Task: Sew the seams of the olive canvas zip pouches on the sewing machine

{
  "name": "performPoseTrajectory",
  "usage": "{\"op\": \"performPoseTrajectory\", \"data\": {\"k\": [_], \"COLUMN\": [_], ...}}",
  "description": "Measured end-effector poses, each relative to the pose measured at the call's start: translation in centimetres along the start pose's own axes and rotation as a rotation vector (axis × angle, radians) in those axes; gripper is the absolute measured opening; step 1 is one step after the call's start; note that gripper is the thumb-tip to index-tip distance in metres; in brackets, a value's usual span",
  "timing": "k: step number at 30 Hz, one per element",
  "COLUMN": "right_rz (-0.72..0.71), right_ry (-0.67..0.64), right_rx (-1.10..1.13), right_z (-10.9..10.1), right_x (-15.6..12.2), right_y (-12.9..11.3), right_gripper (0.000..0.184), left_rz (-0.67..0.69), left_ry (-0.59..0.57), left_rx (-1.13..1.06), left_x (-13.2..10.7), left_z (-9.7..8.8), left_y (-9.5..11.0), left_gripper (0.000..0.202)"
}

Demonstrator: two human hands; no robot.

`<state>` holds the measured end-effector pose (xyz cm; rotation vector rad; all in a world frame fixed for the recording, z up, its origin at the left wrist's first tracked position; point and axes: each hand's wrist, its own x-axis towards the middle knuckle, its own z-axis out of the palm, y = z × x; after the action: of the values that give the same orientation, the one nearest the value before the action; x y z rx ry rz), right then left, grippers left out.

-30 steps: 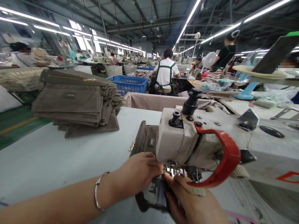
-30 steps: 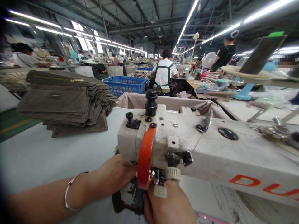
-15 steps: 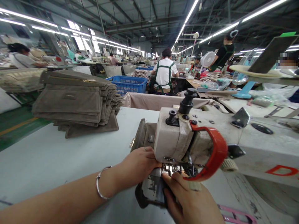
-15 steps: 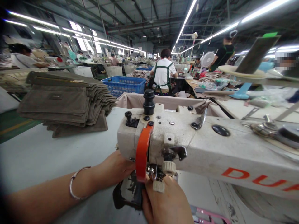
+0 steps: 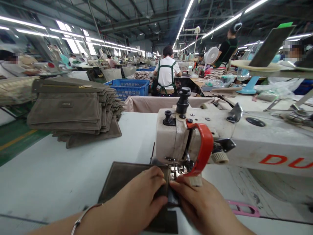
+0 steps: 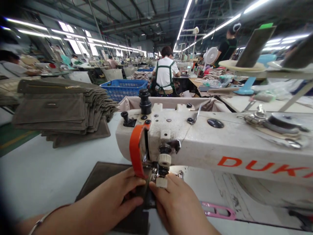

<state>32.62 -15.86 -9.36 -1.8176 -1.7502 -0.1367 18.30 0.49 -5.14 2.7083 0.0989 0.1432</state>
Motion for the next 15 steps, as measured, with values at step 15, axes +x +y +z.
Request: {"op": "performPoseTrajectory", "data": {"k": [15], "right_rz": [-0.099], "right_ry": [-0.009], "right_rx": [0.132], "right_z": [-0.5], "right_x": [0.1], "right_y": [0.1], "right_gripper": [0.03], "left_rz": [0.259], "left_ry": [0.196], "left_rx": [0.316], "left_x": [-3.9], "left_z": [2.8], "left_y": [-0.2], "left_gripper": [0.026]}}
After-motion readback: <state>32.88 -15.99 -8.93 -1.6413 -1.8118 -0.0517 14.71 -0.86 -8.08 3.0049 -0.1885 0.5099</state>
